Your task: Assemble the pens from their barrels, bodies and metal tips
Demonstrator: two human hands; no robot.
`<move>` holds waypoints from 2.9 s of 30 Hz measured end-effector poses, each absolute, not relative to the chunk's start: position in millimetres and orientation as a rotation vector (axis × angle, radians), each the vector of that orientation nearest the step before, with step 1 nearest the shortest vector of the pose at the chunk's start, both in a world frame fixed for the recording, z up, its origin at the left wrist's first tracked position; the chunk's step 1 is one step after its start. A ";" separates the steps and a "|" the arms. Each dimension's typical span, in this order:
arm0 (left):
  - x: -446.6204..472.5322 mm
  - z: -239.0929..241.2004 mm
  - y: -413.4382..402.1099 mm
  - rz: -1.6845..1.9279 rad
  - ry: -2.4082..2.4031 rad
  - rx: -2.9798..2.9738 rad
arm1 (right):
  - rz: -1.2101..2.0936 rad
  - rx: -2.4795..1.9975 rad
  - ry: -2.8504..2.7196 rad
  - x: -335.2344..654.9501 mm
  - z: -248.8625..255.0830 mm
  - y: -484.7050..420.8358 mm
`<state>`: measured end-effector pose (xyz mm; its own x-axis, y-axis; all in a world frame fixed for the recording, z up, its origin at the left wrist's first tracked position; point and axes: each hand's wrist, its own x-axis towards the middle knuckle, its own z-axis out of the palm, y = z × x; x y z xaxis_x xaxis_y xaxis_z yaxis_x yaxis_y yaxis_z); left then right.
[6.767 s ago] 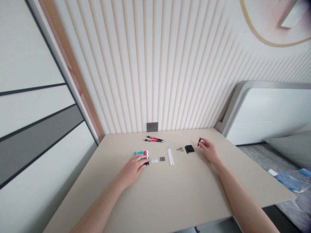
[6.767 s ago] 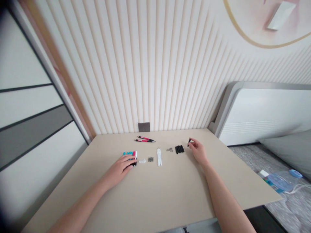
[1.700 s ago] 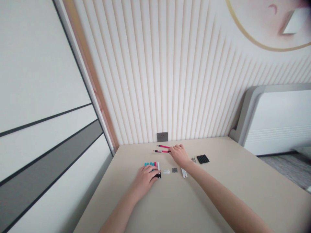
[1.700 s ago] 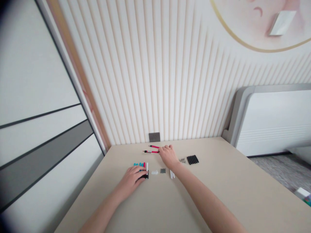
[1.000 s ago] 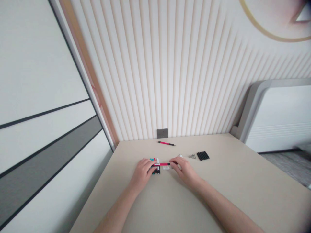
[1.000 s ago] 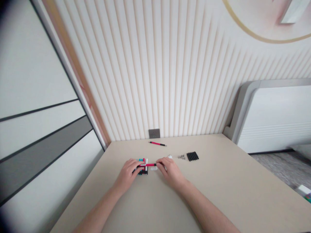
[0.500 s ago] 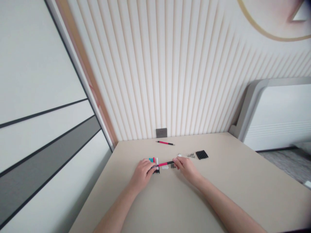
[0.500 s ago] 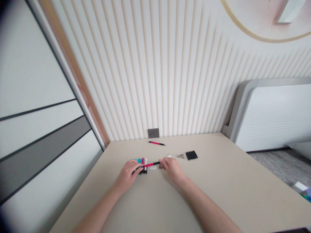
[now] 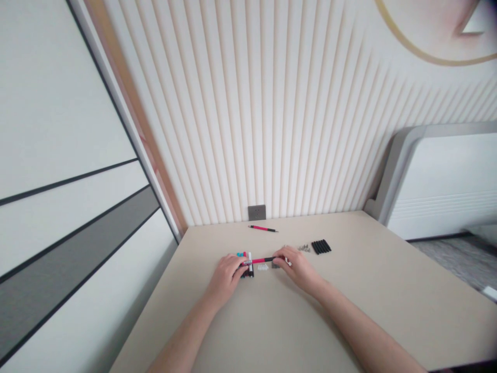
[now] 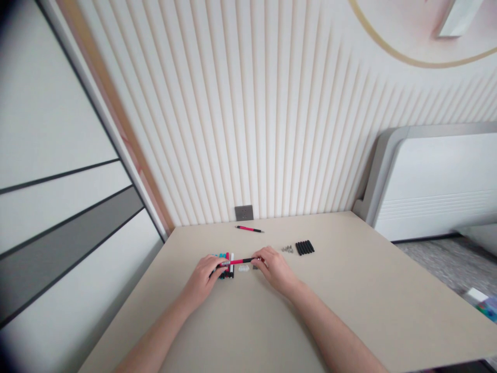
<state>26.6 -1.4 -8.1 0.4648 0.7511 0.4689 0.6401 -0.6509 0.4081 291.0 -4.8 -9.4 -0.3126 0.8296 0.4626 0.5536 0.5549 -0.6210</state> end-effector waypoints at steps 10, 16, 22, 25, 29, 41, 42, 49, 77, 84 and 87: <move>24.1 -9.6 0.9 1.006 1.177 2.574 | 0.643 -1.323 -1.956 288.8 -11.7 -3.6; 23.2 -13.3 3.8 0.946 1.175 2.583 | 0.580 -1.185 -1.935 291.9 -10.6 -3.6; 24.4 -15.1 4.8 0.949 1.199 2.580 | 0.627 -1.204 -2.006 289.8 -13.0 -3.7; 24.7 -14.3 3.9 0.952 1.209 2.585 | 0.666 -1.254 -2.024 289.4 -11.5 -3.9; 24.1 -14.0 3.7 0.940 1.223 2.589 | 0.683 -1.219 -1.956 288.7 -7.5 -5.0; 24.0 -13.6 3.9 0.928 1.242 2.590 | 0.848 -1.221 -1.836 292.5 -4.4 -3.9; 24.1 -13.4 3.7 0.928 1.245 2.588 | 0.863 -1.220 -1.816 292.5 -3.3 -4.2; 24.1 -15.6 3.9 1.019 1.249 2.555 | 0.900 -1.246 -1.777 295.6 -4.5 -0.5; 24.4 -18.9 6.7 1.119 1.318 2.530 | 0.259 -1.656 -1.869 397.2 -13.3 30.4; 24.3 -17.7 6.3 1.102 1.298 2.534 | 0.180 -1.900 -1.933 406.9 -24.9 33.4; 24.9 -16.7 5.7 1.098 1.295 2.537 | 0.125 -1.906 -1.993 402.7 -26.6 34.2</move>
